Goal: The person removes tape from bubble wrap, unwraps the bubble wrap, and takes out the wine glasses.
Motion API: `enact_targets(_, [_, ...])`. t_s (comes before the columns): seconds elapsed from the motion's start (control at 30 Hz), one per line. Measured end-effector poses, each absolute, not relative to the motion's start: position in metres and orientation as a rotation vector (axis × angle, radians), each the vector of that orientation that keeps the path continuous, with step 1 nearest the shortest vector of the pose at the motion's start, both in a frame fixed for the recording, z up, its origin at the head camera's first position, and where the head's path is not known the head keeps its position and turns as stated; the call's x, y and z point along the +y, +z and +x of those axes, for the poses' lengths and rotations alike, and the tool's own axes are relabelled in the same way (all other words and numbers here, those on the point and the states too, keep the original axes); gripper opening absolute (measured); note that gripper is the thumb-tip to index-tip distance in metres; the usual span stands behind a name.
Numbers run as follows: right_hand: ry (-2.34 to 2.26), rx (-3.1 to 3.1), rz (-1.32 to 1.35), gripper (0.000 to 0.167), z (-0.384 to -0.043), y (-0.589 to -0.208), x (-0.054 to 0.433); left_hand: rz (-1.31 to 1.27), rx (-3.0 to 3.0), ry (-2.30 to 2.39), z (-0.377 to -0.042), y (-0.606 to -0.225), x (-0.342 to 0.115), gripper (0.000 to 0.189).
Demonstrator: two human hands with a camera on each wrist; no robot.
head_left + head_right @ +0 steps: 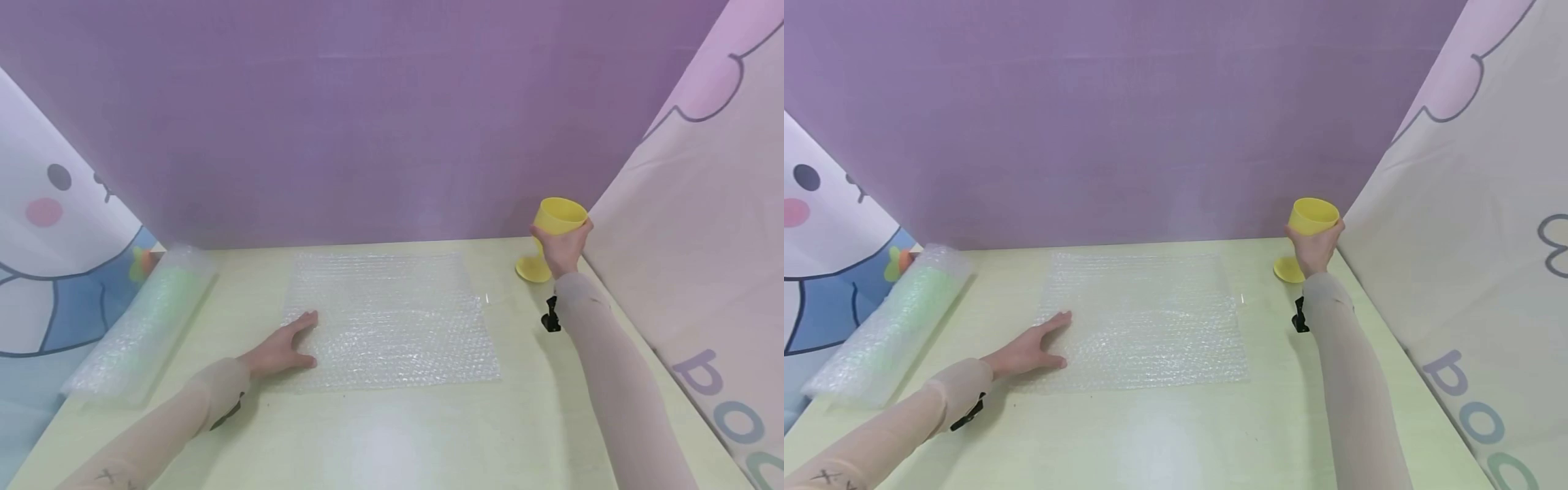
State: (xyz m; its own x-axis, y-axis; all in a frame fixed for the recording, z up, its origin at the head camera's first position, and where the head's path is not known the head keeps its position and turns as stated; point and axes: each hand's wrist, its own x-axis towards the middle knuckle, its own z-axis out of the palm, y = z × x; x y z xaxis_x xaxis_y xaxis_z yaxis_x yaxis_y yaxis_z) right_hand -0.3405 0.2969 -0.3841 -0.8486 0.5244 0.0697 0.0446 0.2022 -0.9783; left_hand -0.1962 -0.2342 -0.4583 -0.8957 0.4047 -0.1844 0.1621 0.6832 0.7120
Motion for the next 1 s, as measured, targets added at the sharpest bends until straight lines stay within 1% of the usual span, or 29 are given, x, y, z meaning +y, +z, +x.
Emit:
enact_targets(0.27, [1.713, -2.084, -0.569, 0.104, -0.341, -0.390, 0.301, 0.452, 2.576, 1.037, -0.195, -0.461, -0.234, 0.093])
enact_targets(1.0, [1.760, -2.032, -0.526, 0.105, -0.338, -0.395, 0.308, 0.443, 2.544, 1.065, -0.193, -0.455, -0.230, 0.093])
